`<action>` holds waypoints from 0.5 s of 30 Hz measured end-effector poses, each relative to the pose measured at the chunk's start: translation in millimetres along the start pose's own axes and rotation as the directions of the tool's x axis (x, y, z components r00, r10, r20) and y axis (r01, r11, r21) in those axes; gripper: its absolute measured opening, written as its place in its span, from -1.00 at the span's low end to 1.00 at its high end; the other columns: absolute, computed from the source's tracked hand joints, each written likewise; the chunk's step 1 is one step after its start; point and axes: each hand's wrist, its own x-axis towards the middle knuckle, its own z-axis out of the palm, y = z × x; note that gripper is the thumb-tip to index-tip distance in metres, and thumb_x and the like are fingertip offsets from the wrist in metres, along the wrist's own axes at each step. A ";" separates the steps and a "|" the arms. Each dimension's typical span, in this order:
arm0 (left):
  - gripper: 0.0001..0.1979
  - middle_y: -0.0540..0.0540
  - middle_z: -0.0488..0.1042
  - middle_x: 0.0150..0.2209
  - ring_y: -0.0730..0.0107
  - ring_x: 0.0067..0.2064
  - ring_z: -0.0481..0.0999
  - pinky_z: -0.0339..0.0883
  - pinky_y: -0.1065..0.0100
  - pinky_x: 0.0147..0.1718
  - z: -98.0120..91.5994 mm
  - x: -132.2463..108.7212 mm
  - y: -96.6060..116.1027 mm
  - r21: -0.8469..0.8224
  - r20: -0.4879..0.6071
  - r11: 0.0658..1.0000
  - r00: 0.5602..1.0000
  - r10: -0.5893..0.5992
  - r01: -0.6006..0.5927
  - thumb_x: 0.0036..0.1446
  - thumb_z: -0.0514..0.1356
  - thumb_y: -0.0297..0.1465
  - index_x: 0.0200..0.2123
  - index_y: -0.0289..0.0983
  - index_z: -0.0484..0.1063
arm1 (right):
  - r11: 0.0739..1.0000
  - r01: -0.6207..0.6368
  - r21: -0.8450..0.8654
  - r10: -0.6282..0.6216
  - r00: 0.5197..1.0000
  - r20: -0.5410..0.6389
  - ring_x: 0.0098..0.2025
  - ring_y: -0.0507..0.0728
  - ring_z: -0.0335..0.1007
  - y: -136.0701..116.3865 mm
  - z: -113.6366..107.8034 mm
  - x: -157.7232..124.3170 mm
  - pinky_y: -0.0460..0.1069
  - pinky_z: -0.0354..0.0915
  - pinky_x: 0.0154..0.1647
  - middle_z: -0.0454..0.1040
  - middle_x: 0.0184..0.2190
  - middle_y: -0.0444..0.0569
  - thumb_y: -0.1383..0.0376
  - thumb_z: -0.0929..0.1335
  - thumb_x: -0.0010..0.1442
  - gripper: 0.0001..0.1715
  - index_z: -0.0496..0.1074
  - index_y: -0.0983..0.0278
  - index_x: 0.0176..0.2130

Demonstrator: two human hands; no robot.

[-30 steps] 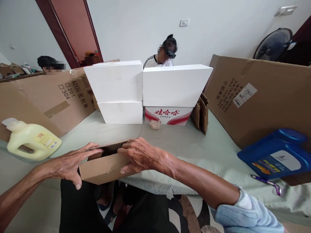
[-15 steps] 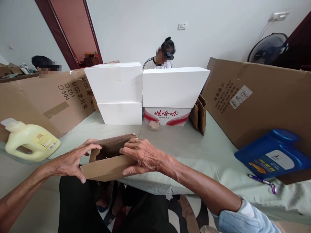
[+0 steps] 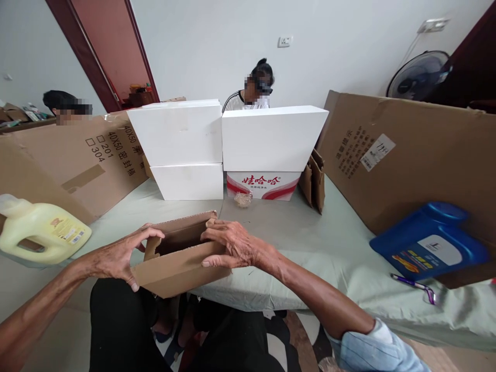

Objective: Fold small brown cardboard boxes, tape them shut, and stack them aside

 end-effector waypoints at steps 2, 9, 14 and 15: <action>0.11 -0.18 0.33 0.33 -0.08 0.26 0.50 0.56 -0.02 0.15 4.0 -3.7 -3.9 -0.013 -0.059 1.000 0.998 0.008 -0.009 -0.19 0.69 -0.02 0.38 0.03 0.26 | 0.995 -0.067 0.078 0.080 0.980 -0.182 0.01 0.31 0.49 3.7 7.1 -11.1 0.13 0.36 0.03 0.58 -0.09 0.11 -0.45 0.30 0.40 -0.14 0.59 0.20 0.07; -0.32 -0.22 0.44 0.32 0.02 0.25 0.56 0.55 0.08 0.15 35.5 0.9 -11.4 -0.121 -0.572 0.991 0.820 -0.022 -0.057 -0.12 0.65 -0.18 -0.03 -0.12 0.37 | 0.958 -0.112 0.265 0.265 0.696 -0.667 -0.22 0.19 0.34 -0.4 50.1 -33.6 0.10 0.32 -0.10 0.40 -0.29 -0.10 -0.34 0.46 0.34 -0.35 0.49 0.15 -0.06; -0.32 -0.13 0.57 0.07 0.19 -0.01 0.64 0.58 0.15 0.05 59.0 16.2 -21.9 -0.184 -0.847 0.981 0.516 -0.124 -0.065 -0.16 0.64 -0.13 -0.12 -0.14 0.33 | 0.925 -0.131 0.356 0.364 0.567 -0.739 -0.06 0.20 0.45 -5.5 66.8 -44.6 0.10 0.42 0.04 0.49 -0.06 -0.03 -0.19 0.58 0.27 -0.39 0.51 0.10 0.08; -0.31 -0.12 0.57 0.04 0.20 -0.03 0.63 0.59 0.15 0.04 62.0 17.8 -23.9 -0.180 -0.875 0.982 0.465 -0.134 -0.056 -0.17 0.64 -0.10 -0.12 -0.13 0.32 | 0.904 -0.162 0.395 0.412 0.577 -0.705 -0.08 0.19 0.46 -5.1 68.1 -48.4 0.07 0.44 0.02 0.51 -0.04 -0.03 -0.18 0.60 0.25 -0.37 0.53 0.11 0.08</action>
